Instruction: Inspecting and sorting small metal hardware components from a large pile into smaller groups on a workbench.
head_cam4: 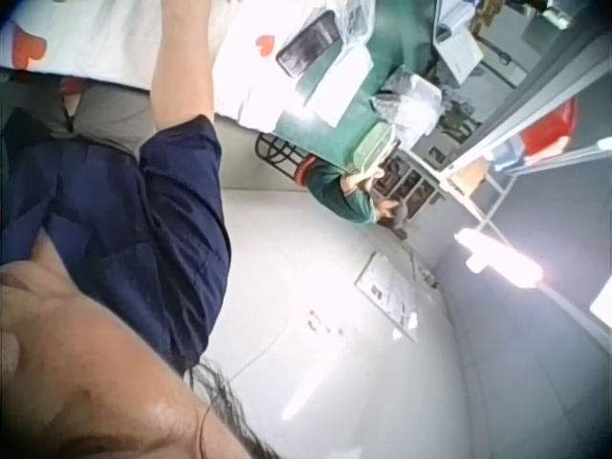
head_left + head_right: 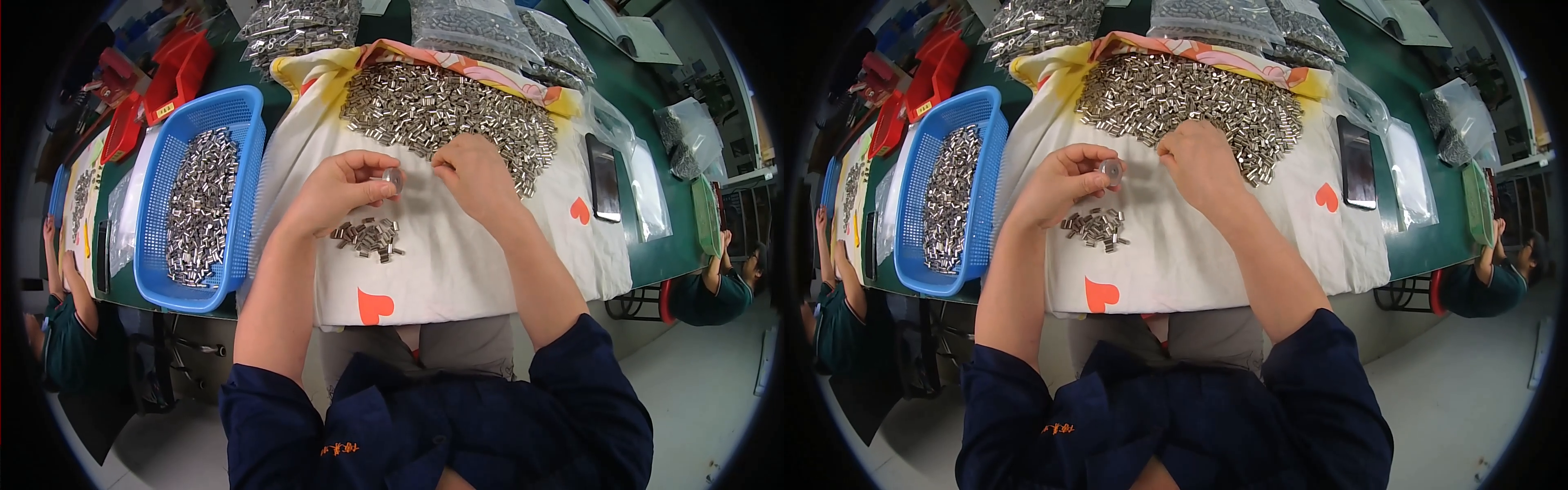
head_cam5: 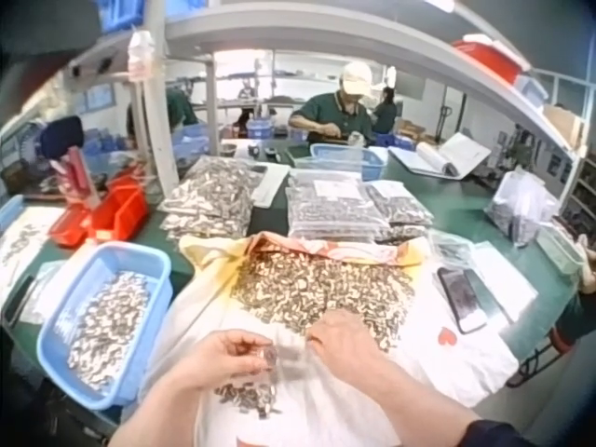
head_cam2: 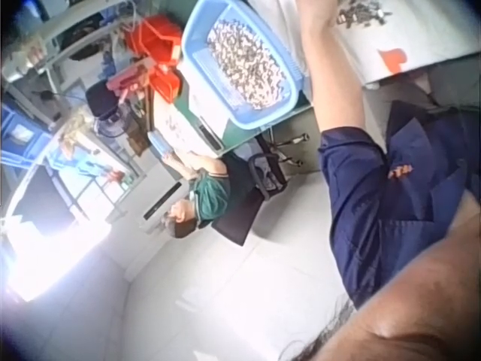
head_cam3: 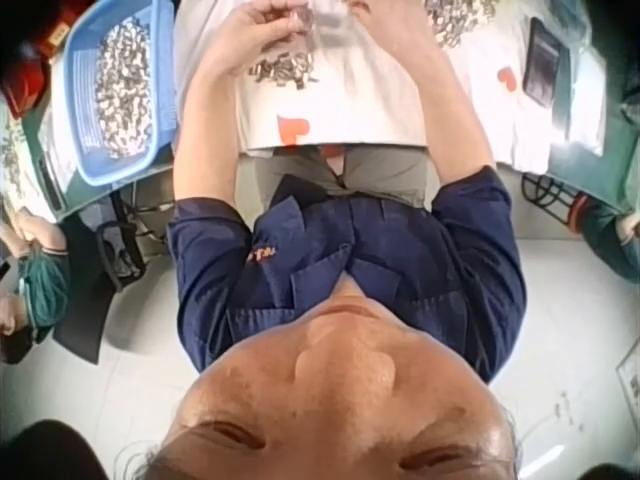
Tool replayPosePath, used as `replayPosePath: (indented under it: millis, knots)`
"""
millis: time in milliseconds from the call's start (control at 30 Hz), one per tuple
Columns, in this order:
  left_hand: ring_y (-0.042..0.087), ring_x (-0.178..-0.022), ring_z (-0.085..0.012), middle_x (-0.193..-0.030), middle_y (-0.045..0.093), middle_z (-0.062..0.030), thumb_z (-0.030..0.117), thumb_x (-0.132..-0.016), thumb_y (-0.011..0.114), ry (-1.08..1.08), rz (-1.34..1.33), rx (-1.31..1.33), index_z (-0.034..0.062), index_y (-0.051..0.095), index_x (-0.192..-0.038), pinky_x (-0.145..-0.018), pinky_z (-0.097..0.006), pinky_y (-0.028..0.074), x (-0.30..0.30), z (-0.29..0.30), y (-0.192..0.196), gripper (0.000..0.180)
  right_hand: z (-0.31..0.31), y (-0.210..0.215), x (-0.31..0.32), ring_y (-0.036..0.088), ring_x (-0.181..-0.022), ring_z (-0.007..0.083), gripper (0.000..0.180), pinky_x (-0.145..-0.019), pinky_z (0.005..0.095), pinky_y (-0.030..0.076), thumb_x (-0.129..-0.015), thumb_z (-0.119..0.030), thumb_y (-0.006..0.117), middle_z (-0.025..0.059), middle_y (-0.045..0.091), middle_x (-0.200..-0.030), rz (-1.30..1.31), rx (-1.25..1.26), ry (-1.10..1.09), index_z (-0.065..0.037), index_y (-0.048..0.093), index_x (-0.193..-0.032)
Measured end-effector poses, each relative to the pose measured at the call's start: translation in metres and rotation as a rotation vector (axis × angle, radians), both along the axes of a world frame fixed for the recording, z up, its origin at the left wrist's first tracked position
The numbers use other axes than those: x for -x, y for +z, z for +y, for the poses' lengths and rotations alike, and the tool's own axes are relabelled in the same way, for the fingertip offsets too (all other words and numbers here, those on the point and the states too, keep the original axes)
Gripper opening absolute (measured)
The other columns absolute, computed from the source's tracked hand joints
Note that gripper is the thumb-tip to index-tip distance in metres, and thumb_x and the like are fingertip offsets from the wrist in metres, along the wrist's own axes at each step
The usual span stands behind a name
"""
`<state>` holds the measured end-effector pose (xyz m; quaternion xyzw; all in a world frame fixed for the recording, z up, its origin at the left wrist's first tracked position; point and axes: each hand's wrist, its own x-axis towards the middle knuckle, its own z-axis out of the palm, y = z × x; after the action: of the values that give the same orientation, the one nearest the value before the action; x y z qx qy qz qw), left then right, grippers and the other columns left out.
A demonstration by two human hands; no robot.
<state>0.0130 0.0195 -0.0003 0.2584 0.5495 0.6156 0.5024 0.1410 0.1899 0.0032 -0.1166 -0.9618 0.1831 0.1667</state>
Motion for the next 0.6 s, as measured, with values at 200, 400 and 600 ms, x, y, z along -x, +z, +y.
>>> replayPosePath:
  millis: [200, 400, 600]
  knots:
    - [0.059, -0.08, -0.0132, -0.094, 0.06, -0.0081, -0.006, -0.071, 0.062, -0.004, 0.018, -0.01, -0.0017, 0.053, -0.108, -0.074, -0.024, 0.048, -0.001, 0.0, -0.001, 0.038, -0.025, 0.022, -0.004, 0.056, -0.072, 0.0139, 0.008, -0.066, 0.0262, 0.043, -0.073, -0.008, 0.061, 0.0043, 0.061, -0.079, 0.021, 0.655, 0.065, -0.004, 0.062, -0.08]
    - [0.056, -0.077, -0.007, -0.087, 0.06, -0.0034, 0.0, -0.07, 0.067, -0.003, 0.099, -0.038, -0.0015, 0.056, -0.107, -0.07, -0.019, 0.045, -0.004, 0.0, -0.004, 0.038, -0.032, 0.016, -0.004, 0.057, -0.07, 0.0139, 0.009, -0.064, 0.0265, 0.044, -0.071, -0.005, 0.063, 0.0044, 0.061, -0.075, 0.095, 0.625, 0.121, -0.004, 0.062, -0.079]
    - [0.058, -0.076, -0.0076, -0.085, 0.063, -0.0059, 0.0, -0.071, 0.067, 0.042, 0.271, 0.011, -0.0034, 0.057, -0.105, -0.067, -0.02, 0.047, -0.01, 0.007, -0.007, 0.036, -0.034, 0.009, -0.005, 0.058, -0.07, 0.015, 0.009, -0.064, 0.0264, 0.045, -0.07, -0.006, 0.063, 0.0055, 0.061, -0.075, 0.207, 0.213, 0.146, -0.003, 0.061, -0.078]
